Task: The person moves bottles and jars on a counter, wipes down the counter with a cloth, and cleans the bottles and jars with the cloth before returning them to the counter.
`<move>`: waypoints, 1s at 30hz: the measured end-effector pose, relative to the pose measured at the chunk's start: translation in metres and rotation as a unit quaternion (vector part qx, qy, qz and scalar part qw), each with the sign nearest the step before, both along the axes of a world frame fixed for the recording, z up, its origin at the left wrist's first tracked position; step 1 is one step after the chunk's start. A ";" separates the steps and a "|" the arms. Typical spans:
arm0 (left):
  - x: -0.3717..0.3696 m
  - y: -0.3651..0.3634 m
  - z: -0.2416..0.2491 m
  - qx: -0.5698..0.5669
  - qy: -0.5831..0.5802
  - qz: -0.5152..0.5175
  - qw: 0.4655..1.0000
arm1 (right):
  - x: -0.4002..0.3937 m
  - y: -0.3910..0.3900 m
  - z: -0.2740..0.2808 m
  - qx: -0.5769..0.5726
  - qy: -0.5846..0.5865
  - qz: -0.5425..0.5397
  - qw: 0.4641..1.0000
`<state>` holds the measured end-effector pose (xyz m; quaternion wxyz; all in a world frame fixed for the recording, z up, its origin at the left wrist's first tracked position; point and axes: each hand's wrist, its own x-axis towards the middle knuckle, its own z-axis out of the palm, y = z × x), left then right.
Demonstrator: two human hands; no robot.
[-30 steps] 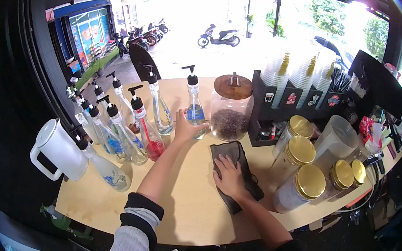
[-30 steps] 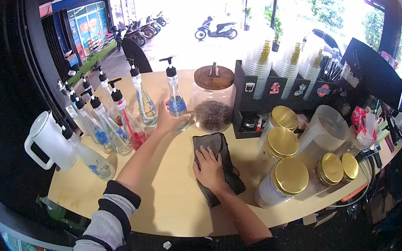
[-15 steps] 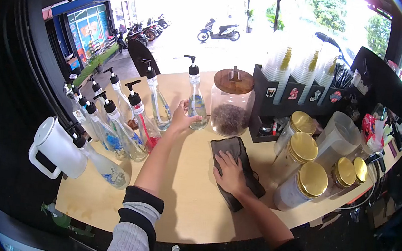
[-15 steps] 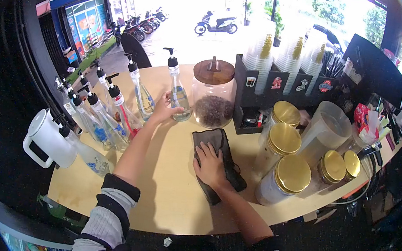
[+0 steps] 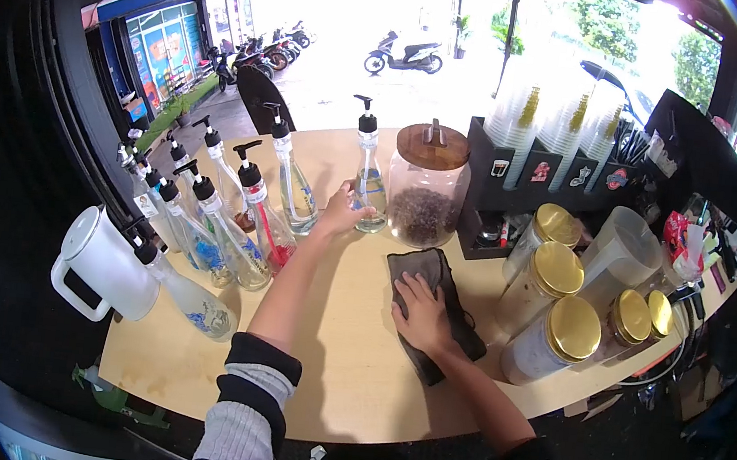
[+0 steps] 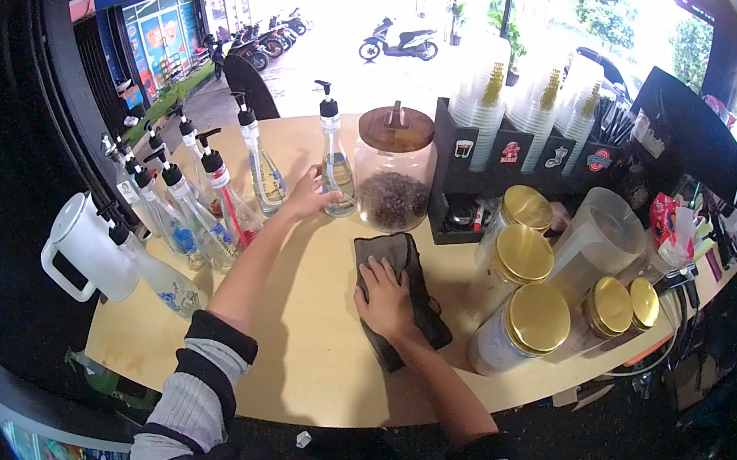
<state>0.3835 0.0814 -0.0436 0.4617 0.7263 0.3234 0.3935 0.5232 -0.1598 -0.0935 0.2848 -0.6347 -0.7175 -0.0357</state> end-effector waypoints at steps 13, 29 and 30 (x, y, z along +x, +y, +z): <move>-0.042 -0.143 0.000 0.136 0.053 0.014 0.989 | 0.020 0.013 0.003 -0.070 0.024 0.070 0.995; -0.250 -0.230 0.001 0.260 0.016 0.460 0.849 | -0.085 0.000 0.018 -0.066 -0.031 0.297 0.952; -0.255 -0.223 -0.001 0.259 0.016 0.461 0.849 | -0.063 -0.001 0.023 -0.050 -0.013 0.276 0.960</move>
